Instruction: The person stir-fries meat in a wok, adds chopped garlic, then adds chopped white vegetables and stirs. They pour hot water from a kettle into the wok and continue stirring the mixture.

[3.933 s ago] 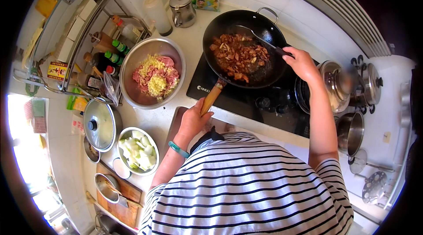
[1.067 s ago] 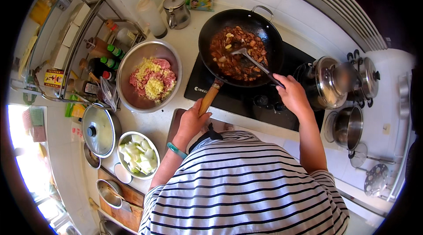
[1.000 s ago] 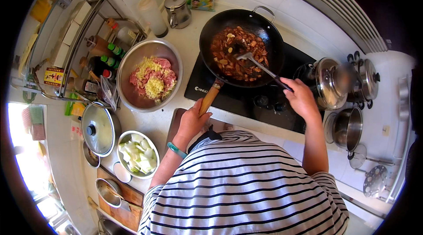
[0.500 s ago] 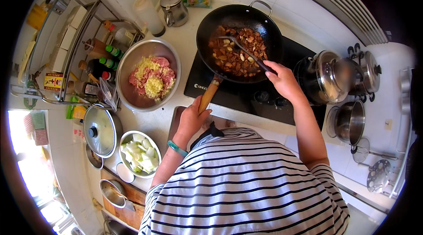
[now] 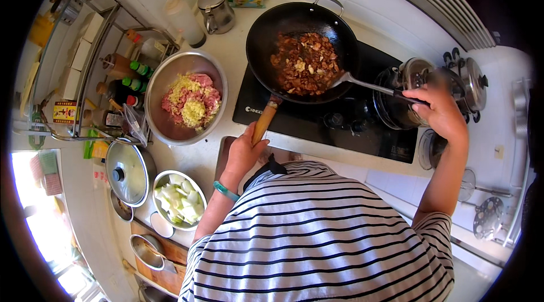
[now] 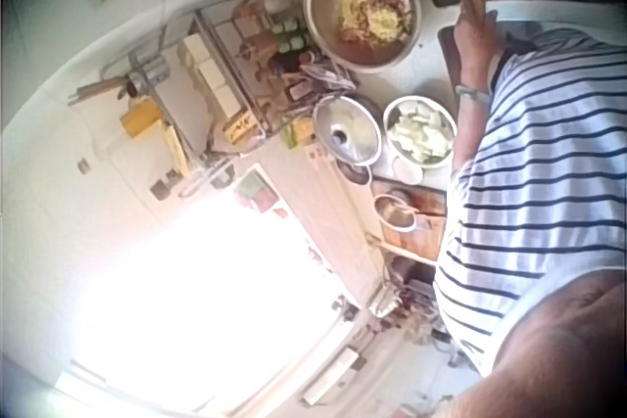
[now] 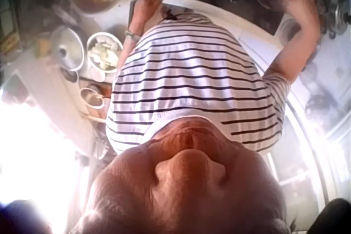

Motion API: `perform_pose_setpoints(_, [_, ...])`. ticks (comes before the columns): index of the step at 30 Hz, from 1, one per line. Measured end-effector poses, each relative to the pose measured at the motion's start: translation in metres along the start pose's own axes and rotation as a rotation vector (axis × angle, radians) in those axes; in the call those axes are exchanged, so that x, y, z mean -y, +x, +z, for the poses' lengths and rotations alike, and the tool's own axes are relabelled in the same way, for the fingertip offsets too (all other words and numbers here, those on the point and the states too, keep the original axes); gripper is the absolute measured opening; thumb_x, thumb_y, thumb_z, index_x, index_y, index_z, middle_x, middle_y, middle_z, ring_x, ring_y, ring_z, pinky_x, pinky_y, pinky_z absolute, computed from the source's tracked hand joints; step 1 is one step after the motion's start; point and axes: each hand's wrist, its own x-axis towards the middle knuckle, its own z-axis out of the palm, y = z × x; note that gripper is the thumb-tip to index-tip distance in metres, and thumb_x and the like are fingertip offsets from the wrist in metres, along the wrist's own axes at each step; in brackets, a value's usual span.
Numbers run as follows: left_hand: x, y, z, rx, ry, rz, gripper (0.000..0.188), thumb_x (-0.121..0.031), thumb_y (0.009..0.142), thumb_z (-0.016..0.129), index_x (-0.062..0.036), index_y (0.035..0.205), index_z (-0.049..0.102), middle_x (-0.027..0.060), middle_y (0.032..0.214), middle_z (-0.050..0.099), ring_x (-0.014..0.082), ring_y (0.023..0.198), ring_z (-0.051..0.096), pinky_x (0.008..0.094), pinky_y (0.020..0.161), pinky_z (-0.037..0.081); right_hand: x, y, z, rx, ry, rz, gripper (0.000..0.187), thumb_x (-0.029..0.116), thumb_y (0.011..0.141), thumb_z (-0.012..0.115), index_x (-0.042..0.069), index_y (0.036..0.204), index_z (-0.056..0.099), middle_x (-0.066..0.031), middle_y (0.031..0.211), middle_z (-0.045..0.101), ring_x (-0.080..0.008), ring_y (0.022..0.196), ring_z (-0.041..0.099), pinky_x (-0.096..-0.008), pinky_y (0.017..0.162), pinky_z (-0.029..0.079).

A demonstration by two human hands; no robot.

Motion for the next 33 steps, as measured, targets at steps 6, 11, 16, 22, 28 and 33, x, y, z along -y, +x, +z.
perform_pose_setpoints(6, [-0.009, 0.000, -0.006, 0.039, -0.002, -0.048, 0.066, -0.028, 0.083, 0.072, -0.0037, 0.138, 0.045, 0.0257, 0.090, 0.067, 0.0400, 0.083, 0.066, 0.0412, 0.074, 0.053, 0.006, 0.015, 0.023, 0.128, 0.032, 0.048, 0.029, 0.005, 0.081, 0.068, 0.010, 0.109, 0.069, -0.0158, 0.092, 0.066, -0.0326, 0.084, 0.063, -0.0379, 0.076, 0.049])
perform_pose_setpoints(11, [-0.006, 0.001, -0.004, 0.036, -0.001, -0.041, 0.066, -0.029, 0.083, 0.072, -0.0033, 0.138, 0.044, 0.0261, 0.090, 0.067, 0.0404, 0.084, 0.066, 0.0411, 0.074, 0.053, 0.014, 0.043, 0.074, 0.004, -0.017, 0.025, 0.027, 0.015, 0.088, 0.062, 0.013, 0.115, 0.065, -0.0161, 0.099, 0.063, -0.0371, 0.091, 0.061, -0.0418, 0.080, 0.048])
perform_pose_setpoints(16, [0.000, 0.000, -0.002, 0.020, -0.017, -0.034, 0.066, -0.029, 0.084, 0.071, -0.0028, 0.138, 0.044, 0.0257, 0.090, 0.067, 0.0404, 0.083, 0.066, 0.0409, 0.074, 0.053, 0.013, 0.040, 0.037, -0.017, 0.045, -0.031, 0.025, 0.013, 0.088, 0.063, 0.009, 0.112, 0.066, -0.0183, 0.094, 0.066, -0.0352, 0.084, 0.063, -0.0386, 0.076, 0.049])
perform_pose_setpoints(22, [-0.005, 0.000, -0.004, 0.030, -0.017, -0.042, 0.066, -0.029, 0.084, 0.071, -0.0026, 0.138, 0.045, 0.0254, 0.091, 0.067, 0.0402, 0.083, 0.066, 0.0407, 0.074, 0.053, 0.046, 0.035, 0.005, 0.228, -0.006, 0.055, 0.023, 0.012, 0.086, 0.064, 0.006, 0.108, 0.067, -0.0172, 0.084, 0.067, -0.0338, 0.075, 0.064, -0.0375, 0.071, 0.050])
perform_pose_setpoints(28, [-0.003, 0.001, -0.002, 0.016, 0.013, -0.008, 0.066, -0.028, 0.083, 0.072, -0.0033, 0.138, 0.045, 0.0253, 0.091, 0.067, 0.0398, 0.083, 0.066, 0.0408, 0.074, 0.053, 0.050, 0.063, 0.082, 0.002, -0.047, -0.099, 0.022, 0.014, 0.088, 0.062, 0.009, 0.109, 0.066, -0.0158, 0.094, 0.062, -0.0380, 0.085, 0.061, -0.0438, 0.076, 0.050])
perform_pose_setpoints(33, [-0.007, 0.000, -0.005, 0.037, 0.015, -0.076, 0.066, -0.028, 0.083, 0.072, -0.0036, 0.138, 0.044, 0.0251, 0.092, 0.067, 0.0385, 0.084, 0.066, 0.0396, 0.075, 0.053, 0.059, 0.060, 0.062, -0.080, -0.135, -0.156, 0.024, 0.009, 0.086, 0.063, 0.009, 0.110, 0.067, -0.0155, 0.086, 0.057, -0.0361, 0.081, 0.060, -0.0442, 0.072, 0.049])
